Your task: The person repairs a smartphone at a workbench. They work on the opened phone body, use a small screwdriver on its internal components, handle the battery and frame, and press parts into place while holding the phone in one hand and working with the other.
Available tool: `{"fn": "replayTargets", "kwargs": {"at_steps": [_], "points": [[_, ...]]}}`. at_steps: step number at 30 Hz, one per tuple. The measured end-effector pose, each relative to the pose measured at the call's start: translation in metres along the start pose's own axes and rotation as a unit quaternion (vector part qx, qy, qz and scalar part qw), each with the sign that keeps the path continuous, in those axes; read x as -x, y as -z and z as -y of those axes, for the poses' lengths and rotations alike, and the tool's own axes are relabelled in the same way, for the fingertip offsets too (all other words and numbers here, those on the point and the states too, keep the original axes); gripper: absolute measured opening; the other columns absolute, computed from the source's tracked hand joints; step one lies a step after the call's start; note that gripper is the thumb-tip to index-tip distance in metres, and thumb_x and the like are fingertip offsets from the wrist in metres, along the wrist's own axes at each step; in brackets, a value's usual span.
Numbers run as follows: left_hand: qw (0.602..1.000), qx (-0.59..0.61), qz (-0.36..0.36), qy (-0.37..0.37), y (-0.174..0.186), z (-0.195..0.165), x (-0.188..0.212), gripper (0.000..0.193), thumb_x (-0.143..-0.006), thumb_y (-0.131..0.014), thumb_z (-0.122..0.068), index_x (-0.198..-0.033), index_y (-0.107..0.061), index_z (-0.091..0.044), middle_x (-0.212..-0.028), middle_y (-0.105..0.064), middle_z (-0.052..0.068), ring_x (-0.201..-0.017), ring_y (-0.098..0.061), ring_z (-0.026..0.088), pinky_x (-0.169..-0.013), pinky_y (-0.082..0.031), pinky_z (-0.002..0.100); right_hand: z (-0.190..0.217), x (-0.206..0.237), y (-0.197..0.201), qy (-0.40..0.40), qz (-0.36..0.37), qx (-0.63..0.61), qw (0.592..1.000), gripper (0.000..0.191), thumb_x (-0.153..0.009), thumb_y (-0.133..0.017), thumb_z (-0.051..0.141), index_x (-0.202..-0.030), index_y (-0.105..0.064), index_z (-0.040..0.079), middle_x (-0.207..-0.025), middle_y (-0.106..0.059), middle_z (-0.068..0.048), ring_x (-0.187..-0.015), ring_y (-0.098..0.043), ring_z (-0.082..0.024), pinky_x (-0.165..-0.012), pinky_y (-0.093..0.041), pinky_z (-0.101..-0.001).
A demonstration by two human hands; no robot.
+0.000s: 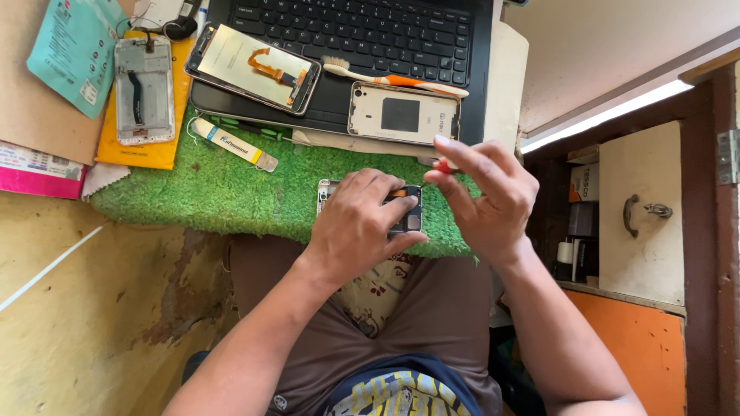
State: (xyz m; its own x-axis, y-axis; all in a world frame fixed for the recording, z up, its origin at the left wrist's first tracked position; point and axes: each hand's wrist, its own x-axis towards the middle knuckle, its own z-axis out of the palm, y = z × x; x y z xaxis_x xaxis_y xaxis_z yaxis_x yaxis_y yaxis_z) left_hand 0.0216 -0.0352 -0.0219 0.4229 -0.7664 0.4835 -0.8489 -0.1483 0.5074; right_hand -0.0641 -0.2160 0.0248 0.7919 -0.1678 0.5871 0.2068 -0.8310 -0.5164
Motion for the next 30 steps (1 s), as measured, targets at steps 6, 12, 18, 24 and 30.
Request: {"fn": "replayTargets", "kwargs": {"at_steps": [6, 12, 18, 24, 30], "points": [[1.000, -0.001, 0.005, 0.006, 0.000, 0.000, -0.001, 0.047, -0.081, -0.081, -0.046, -0.105, -0.075, -0.006, -0.114, -0.067, 0.014, -0.115, -0.061, 0.034, -0.104, -0.047, 0.050, 0.002, -0.002, 0.005, -0.010, 0.047, -0.169, 0.984, 0.041, -0.103, -0.056, -0.004, -0.143, -0.056, 0.005, -0.114, -0.071, -0.013, -0.098, -0.071, -0.017, -0.088, -0.061, -0.0299], [1.000, -0.004, -0.001, 0.001, 0.003, -0.002, -0.004, 0.047, -0.079, -0.083, -0.046, -0.103, -0.074, -0.006, -0.113, -0.066, 0.014, -0.113, -0.061, 0.035, -0.101, -0.047, 0.050, 0.002, -0.002, 0.000, -0.012, -0.002, 0.020, 1.000, 0.042, -0.092, -0.085, 0.005, -0.131, -0.070, 0.007, -0.094, -0.075, -0.009, -0.085, -0.072, -0.015, -0.074, -0.058, -0.0302], [0.999, 0.007, -0.006, 0.038, 0.005, -0.007, -0.011, 0.031, -0.084, -0.080, -0.028, -0.099, -0.072, -0.002, -0.104, -0.069, 0.012, -0.103, -0.064, 0.032, -0.095, -0.049, 0.046, 0.004, -0.002, 0.010, -0.049, 0.072, -0.174, 0.981, 0.040, -0.101, -0.055, -0.008, -0.139, -0.057, 0.003, -0.109, -0.073, -0.011, -0.098, -0.072, -0.018, -0.088, -0.060, -0.0306], [0.999, -0.023, -0.034, 0.033, -0.002, -0.006, -0.021, 0.018, -0.088, -0.072, -0.012, -0.101, -0.074, 0.000, -0.095, -0.068, 0.012, -0.093, -0.064, 0.030, -0.087, -0.049, 0.045, 0.004, -0.002, 0.003, -0.008, 0.005, 0.022, 1.000, 0.043, -0.091, -0.084, 0.003, -0.131, -0.070, 0.008, -0.098, -0.071, -0.012, -0.087, -0.070, -0.019, -0.079, -0.057, -0.0307], [0.999, -0.041, -0.016, 0.031, -0.010, -0.004, -0.031, 0.008, -0.087, -0.068, -0.011, -0.086, -0.072, -0.004, -0.086, -0.065, 0.011, -0.089, -0.064, 0.030, -0.084, -0.050, 0.045, 0.003, 0.002, 0.007, -0.040, 0.022, -0.099, 0.994, 0.037, -0.103, -0.066, -0.009, -0.138, -0.063, 0.005, -0.112, -0.073, -0.013, -0.100, -0.075, -0.017, -0.086, -0.064, -0.0282]]}}
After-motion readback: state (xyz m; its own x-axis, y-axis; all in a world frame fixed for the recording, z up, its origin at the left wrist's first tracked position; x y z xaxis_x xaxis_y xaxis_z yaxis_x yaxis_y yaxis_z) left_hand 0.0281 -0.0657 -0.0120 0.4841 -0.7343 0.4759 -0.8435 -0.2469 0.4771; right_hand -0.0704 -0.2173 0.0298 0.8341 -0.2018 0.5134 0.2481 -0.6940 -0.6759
